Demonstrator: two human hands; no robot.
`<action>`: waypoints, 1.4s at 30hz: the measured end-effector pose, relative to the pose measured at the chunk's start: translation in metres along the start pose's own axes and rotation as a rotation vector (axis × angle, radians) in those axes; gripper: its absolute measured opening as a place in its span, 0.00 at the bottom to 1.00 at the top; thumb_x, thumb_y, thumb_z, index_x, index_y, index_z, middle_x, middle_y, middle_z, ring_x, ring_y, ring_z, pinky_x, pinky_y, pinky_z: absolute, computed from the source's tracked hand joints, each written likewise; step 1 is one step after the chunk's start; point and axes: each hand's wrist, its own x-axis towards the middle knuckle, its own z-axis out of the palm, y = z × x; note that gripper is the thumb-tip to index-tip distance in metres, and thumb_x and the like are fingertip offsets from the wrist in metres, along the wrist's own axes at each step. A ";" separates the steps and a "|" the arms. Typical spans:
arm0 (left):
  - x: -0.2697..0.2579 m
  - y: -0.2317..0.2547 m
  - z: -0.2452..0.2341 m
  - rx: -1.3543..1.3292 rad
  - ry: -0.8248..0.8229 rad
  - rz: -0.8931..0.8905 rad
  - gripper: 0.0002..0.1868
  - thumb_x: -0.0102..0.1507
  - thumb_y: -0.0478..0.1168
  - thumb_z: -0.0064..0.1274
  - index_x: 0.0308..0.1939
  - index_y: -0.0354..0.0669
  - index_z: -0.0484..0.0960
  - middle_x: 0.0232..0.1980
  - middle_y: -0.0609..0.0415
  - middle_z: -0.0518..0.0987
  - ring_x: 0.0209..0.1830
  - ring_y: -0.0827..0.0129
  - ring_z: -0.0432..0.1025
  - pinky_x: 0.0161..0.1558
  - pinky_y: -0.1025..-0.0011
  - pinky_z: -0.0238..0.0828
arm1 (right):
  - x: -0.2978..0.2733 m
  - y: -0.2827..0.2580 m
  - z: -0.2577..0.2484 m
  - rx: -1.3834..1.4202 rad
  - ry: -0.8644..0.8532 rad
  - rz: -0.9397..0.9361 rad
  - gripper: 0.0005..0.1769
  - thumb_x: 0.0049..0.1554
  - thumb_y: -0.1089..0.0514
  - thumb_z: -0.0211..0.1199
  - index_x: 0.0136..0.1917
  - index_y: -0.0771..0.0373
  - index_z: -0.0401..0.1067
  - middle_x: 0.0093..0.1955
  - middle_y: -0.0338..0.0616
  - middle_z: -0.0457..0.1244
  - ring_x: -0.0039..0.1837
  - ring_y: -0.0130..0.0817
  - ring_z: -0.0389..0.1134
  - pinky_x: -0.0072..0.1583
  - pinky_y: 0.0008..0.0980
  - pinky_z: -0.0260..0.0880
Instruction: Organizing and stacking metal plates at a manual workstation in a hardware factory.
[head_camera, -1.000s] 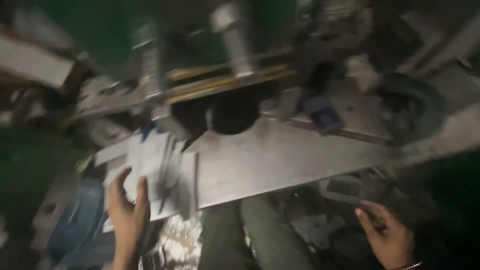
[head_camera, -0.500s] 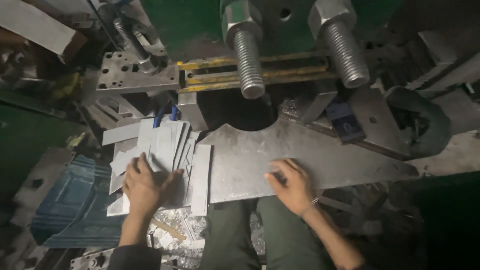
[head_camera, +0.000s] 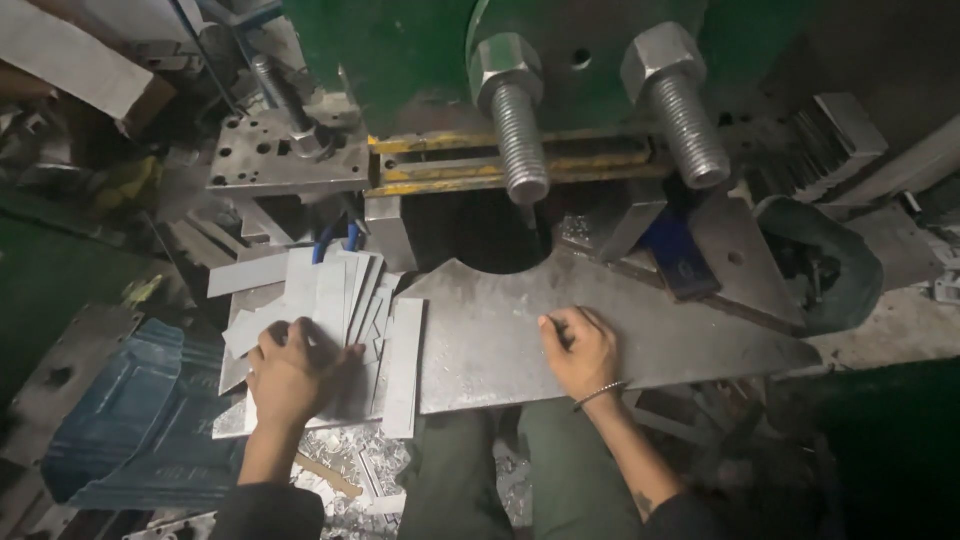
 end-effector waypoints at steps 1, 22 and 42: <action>0.001 -0.002 0.001 -0.014 0.020 0.002 0.42 0.51 0.57 0.70 0.67 0.61 0.71 0.71 0.44 0.65 0.70 0.36 0.63 0.58 0.35 0.69 | 0.000 0.003 0.003 -0.027 0.020 -0.023 0.07 0.55 0.50 0.69 0.40 0.53 0.78 0.31 0.45 0.68 0.39 0.47 0.73 0.42 0.43 0.73; 0.017 -0.048 0.001 -0.092 0.111 0.135 0.28 0.54 0.51 0.62 0.59 0.54 0.82 0.50 0.43 0.86 0.59 0.49 0.77 0.56 0.54 0.77 | 0.000 -0.005 0.003 -0.029 0.084 -0.123 0.09 0.53 0.50 0.69 0.36 0.52 0.73 0.28 0.42 0.64 0.37 0.46 0.71 0.40 0.41 0.71; -0.045 0.019 -0.096 -0.682 -0.285 -0.150 0.36 0.56 0.34 0.66 0.65 0.37 0.66 0.53 0.30 0.82 0.46 0.45 0.83 0.50 0.54 0.81 | 0.000 -0.018 -0.005 0.082 0.067 -0.187 0.05 0.52 0.60 0.65 0.37 0.63 0.73 0.32 0.39 0.65 0.30 0.33 0.62 0.35 0.31 0.64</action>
